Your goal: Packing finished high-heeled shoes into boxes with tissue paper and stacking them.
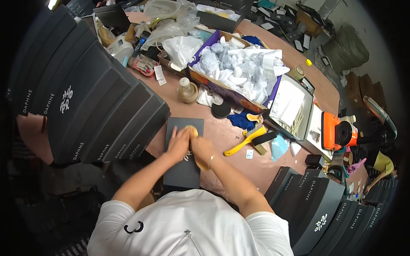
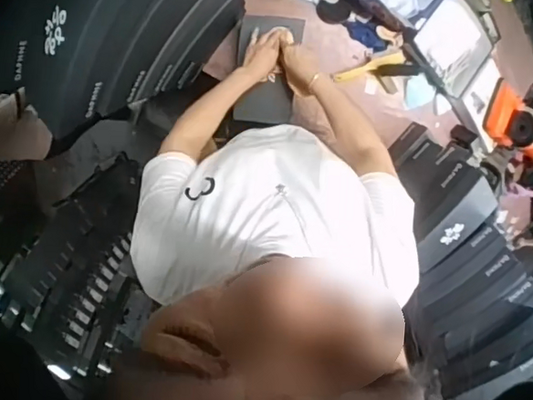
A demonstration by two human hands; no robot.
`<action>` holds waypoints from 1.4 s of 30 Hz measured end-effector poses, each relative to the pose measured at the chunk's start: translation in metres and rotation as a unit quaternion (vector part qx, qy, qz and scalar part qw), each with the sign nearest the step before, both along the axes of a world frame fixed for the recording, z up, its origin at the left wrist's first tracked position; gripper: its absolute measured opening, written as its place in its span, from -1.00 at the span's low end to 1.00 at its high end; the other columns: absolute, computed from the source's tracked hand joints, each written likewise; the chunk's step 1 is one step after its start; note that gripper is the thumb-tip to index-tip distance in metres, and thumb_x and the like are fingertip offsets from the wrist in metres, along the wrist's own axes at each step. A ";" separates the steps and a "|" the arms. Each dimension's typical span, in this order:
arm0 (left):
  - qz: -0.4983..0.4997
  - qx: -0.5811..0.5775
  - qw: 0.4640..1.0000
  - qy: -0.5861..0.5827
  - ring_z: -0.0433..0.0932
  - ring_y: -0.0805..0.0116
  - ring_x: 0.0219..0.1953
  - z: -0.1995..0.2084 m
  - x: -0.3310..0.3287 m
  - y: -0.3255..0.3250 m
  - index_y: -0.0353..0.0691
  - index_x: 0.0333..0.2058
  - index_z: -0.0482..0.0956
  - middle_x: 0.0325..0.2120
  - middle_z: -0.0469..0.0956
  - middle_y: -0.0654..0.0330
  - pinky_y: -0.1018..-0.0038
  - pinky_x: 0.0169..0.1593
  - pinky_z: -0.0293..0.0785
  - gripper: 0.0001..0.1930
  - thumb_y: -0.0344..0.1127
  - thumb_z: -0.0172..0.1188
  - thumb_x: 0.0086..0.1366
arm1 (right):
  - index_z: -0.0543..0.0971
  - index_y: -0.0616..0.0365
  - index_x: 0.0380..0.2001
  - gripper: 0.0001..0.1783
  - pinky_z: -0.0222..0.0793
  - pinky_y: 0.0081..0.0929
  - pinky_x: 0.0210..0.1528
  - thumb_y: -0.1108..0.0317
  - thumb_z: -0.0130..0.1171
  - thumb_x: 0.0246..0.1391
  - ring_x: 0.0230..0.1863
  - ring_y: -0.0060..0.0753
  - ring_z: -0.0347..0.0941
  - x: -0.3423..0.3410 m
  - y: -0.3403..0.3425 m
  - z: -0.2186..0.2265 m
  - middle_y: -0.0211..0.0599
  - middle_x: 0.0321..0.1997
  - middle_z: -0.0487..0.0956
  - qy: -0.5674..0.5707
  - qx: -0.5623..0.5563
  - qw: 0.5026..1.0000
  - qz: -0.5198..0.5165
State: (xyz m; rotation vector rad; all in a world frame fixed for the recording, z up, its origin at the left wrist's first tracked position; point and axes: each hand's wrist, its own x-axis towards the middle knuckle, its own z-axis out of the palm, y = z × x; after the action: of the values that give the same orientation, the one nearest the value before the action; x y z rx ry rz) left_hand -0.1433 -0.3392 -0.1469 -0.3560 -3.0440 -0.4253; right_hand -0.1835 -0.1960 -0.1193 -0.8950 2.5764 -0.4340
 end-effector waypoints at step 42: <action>0.439 0.720 0.533 0.064 0.30 0.20 0.16 -0.017 0.081 -0.453 -0.11 0.11 0.43 0.07 0.43 0.10 0.29 0.19 0.15 -0.38 0.23 -0.08 0.27 | 0.39 0.13 0.10 -0.47 0.34 -0.35 0.11 -0.01 -0.04 0.23 0.08 -0.27 0.38 0.035 -0.158 -0.137 -0.26 0.08 0.46 -0.544 -0.517 0.606 -0.263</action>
State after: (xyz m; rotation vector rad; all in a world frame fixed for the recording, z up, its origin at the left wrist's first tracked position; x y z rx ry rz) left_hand -0.0628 -0.7924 -0.1643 1.0489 -1.3134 -2.1129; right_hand -0.1486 -0.3542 -0.2567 0.0871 1.1504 -1.9911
